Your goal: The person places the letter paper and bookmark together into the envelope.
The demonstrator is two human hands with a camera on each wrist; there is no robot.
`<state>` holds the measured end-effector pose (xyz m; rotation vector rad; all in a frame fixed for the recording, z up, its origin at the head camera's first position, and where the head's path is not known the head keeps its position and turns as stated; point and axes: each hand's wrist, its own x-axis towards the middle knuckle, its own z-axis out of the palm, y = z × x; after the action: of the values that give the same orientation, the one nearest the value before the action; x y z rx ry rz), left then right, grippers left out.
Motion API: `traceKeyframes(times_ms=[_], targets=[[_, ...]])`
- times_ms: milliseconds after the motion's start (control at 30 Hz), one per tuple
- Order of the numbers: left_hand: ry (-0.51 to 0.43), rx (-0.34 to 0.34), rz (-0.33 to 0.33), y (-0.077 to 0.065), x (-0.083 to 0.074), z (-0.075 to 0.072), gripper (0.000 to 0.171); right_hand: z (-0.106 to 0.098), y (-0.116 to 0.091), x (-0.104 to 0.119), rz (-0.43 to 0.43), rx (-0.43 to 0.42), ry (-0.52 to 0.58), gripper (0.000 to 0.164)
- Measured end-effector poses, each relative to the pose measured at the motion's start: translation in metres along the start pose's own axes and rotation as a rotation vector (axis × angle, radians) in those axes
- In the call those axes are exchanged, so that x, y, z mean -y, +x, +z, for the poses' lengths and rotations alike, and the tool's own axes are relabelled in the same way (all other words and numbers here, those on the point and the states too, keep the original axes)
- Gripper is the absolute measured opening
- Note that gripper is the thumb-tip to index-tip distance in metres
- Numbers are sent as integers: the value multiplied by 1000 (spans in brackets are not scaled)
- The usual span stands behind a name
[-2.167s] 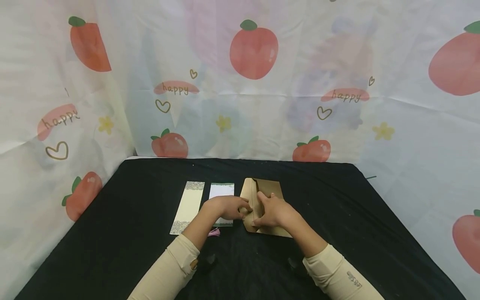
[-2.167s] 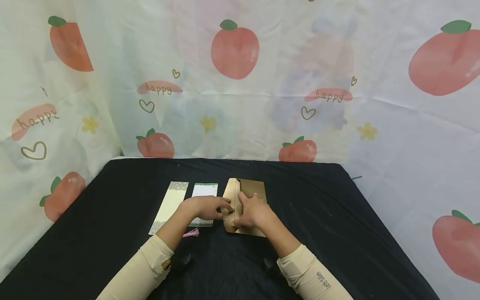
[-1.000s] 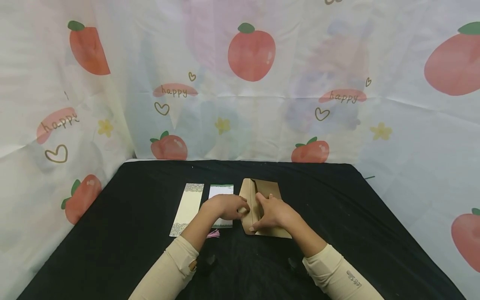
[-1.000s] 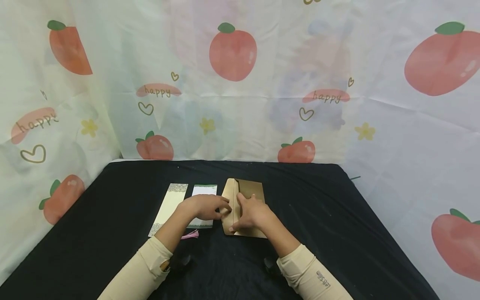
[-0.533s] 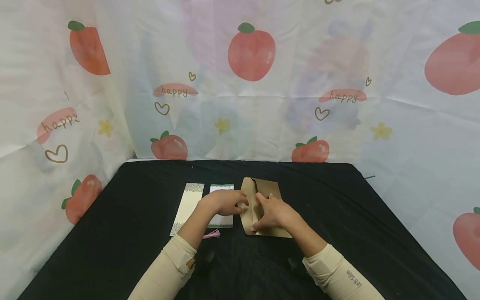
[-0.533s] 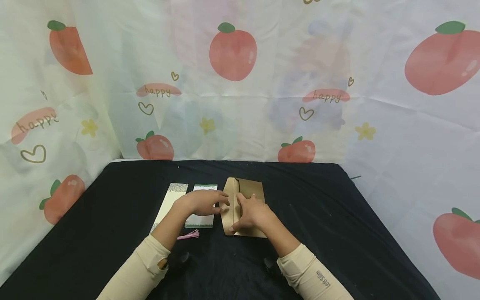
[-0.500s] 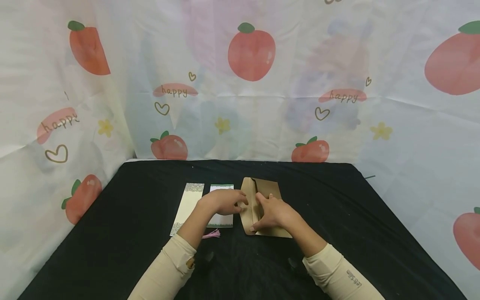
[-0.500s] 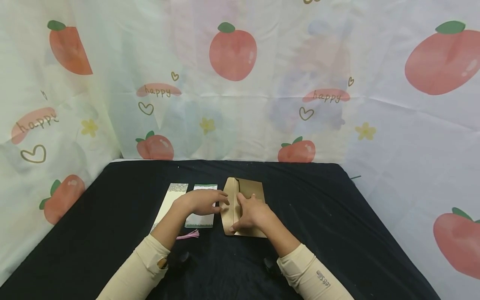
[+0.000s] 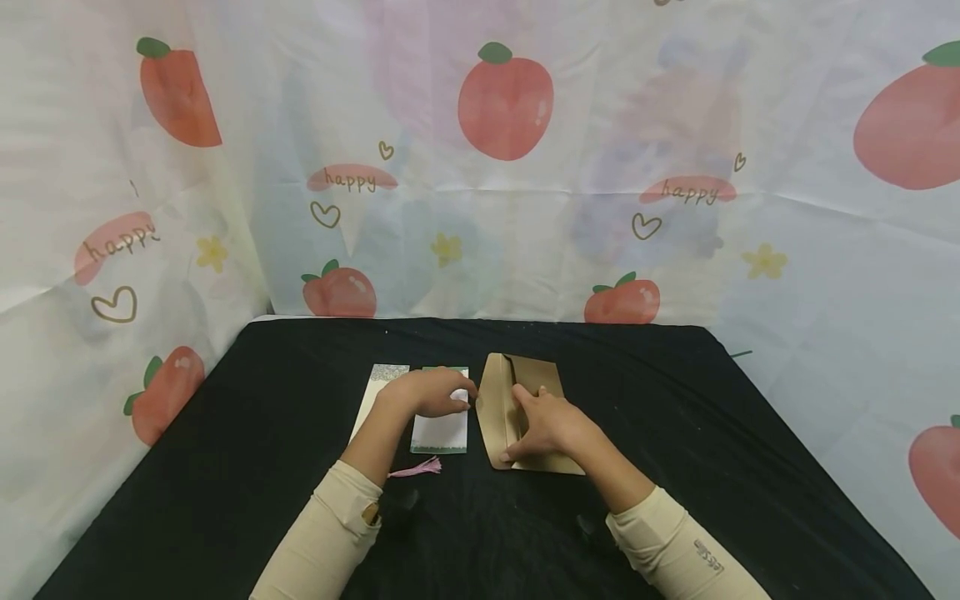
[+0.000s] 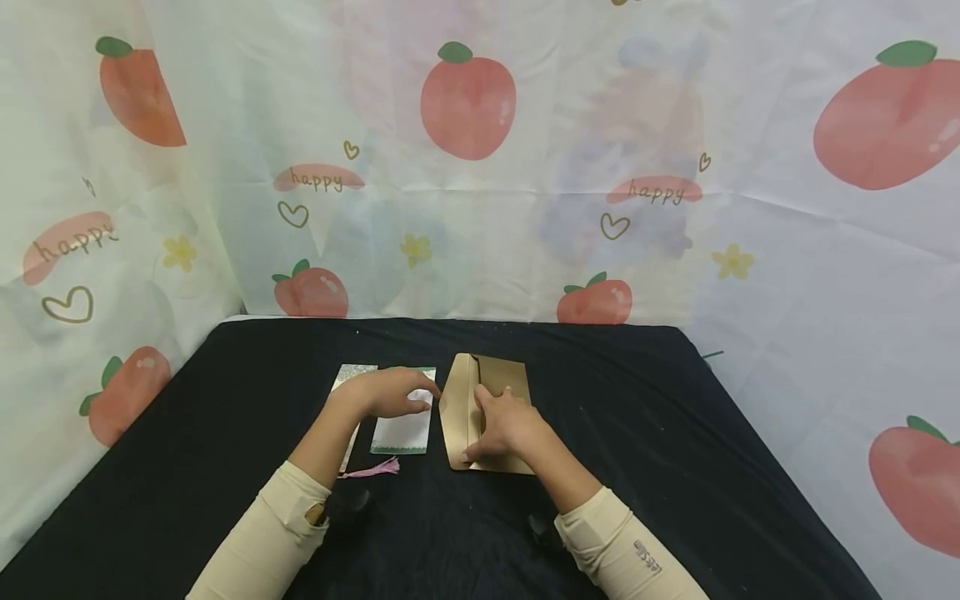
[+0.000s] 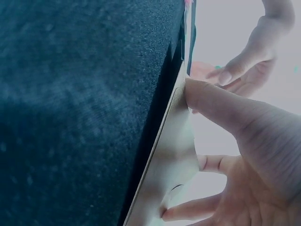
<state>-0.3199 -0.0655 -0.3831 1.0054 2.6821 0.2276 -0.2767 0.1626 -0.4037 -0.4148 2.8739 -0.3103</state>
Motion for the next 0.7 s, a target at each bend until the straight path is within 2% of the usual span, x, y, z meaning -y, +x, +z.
traceKeyframes(times_ms=[367,567,700], targets=[[-47,-38,-58,-4,14,-2,29,2,-1,0,-7,-9,6,97],[-65,-81,-150,-9,24,-2,27,2,-2,0,-7,-16,10,95],[-61,-117,-236,-12,31,-2,28,1,-4,1,-12,-19,15,95]])
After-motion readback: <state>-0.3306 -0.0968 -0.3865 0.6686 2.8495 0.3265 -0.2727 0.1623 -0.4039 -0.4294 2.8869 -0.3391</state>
